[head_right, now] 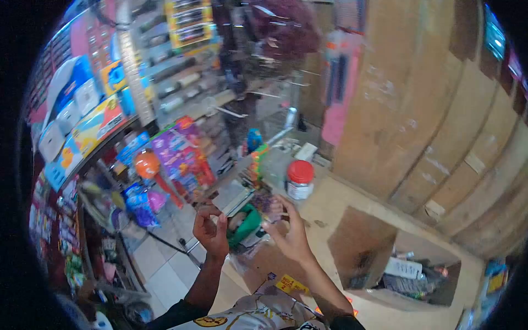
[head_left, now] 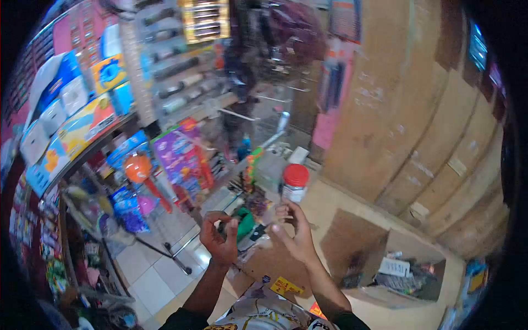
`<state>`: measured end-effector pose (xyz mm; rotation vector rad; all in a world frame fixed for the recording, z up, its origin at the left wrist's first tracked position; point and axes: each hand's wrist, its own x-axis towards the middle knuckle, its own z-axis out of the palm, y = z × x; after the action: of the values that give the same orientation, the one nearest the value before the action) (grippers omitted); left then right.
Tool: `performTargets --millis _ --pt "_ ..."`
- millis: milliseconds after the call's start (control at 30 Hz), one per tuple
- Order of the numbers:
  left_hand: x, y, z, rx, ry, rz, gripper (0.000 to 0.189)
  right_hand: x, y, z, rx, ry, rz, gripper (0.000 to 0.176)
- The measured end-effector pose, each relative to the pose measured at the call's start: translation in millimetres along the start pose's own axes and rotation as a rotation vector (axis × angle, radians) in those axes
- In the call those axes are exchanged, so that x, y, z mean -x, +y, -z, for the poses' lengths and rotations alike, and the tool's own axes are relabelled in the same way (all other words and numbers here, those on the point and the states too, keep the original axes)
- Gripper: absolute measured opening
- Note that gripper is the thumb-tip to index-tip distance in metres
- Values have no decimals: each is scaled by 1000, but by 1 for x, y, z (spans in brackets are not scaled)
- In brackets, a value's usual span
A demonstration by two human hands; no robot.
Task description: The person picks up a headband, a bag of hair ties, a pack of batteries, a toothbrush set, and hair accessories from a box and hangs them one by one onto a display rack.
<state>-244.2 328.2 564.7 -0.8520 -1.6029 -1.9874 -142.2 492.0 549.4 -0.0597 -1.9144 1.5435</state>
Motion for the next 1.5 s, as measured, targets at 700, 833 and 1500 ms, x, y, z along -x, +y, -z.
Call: performTargets --millis 700,833,1500 --pt "177 95 -290 611 -1404 215 12 242 -121 216 604 829 -201 48" --pt "212 118 -335 444 -1614 -111 22 279 -123 268 810 941 -258 36" --pt "294 93 -400 -299 -2211 -658 64 310 -86 369 1323 582 -1105 24"
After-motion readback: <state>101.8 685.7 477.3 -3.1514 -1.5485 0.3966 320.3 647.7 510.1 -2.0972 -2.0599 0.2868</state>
